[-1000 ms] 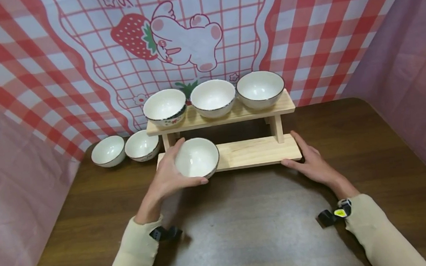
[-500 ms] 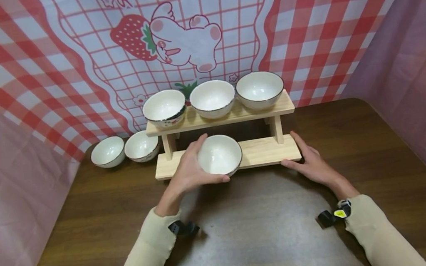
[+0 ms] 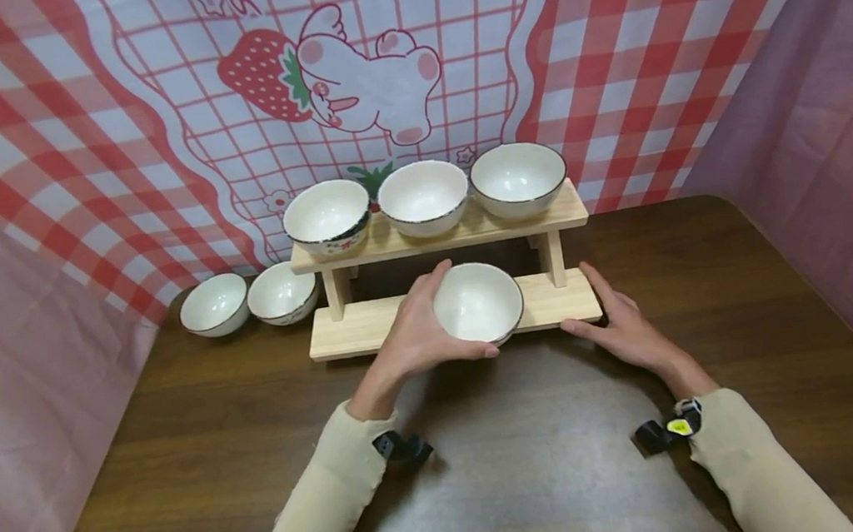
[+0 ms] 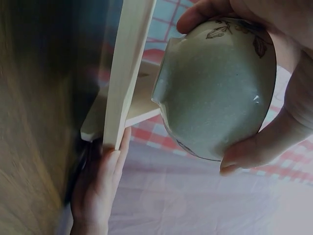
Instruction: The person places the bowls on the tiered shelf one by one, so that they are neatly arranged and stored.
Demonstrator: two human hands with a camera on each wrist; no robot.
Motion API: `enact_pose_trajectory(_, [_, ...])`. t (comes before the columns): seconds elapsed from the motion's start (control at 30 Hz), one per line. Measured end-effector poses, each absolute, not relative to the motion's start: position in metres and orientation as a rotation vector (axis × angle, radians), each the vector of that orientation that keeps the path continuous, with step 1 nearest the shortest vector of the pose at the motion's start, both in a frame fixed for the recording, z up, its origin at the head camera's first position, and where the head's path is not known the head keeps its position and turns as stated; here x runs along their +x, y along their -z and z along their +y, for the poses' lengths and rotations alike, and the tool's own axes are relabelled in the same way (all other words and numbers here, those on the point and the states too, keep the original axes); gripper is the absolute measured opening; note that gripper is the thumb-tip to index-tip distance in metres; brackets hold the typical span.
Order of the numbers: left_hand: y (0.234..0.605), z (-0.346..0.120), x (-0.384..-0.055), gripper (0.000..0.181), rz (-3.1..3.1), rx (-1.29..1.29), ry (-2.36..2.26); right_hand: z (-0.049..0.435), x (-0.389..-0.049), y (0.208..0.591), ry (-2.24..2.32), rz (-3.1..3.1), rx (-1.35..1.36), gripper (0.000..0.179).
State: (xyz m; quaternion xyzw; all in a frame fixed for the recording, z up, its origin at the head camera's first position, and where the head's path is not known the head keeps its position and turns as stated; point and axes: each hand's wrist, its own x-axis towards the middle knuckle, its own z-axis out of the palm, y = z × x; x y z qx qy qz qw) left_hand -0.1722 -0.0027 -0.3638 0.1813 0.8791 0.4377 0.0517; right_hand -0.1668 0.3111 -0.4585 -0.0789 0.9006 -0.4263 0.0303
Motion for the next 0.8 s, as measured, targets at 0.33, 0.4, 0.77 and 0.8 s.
enact_pose_trajectory(0.33, [0.365,0.022,-0.175,0.123,2.678,0.587,-1.324,0.311,-0.167,0.459,1.304,2.775,-0.238,0.101])
enact_pose_trajectory(0.4, [0.366,0.026,-0.177,0.123,2.678,0.584,-1.326,0.311,-0.167,0.459,1.304,2.778,-0.243,0.1])
enact_pose_trajectory(0.77, [0.374,0.054,-0.182,0.124,2.709,0.603,-1.285,0.311,-0.168,0.46,1.313,2.794,-0.248,0.1])
enact_pose_trajectory(0.8, [0.375,0.056,-0.183,0.124,2.715,0.604,-1.278,0.31,-0.168,0.461,1.312,2.798,-0.249,0.1])
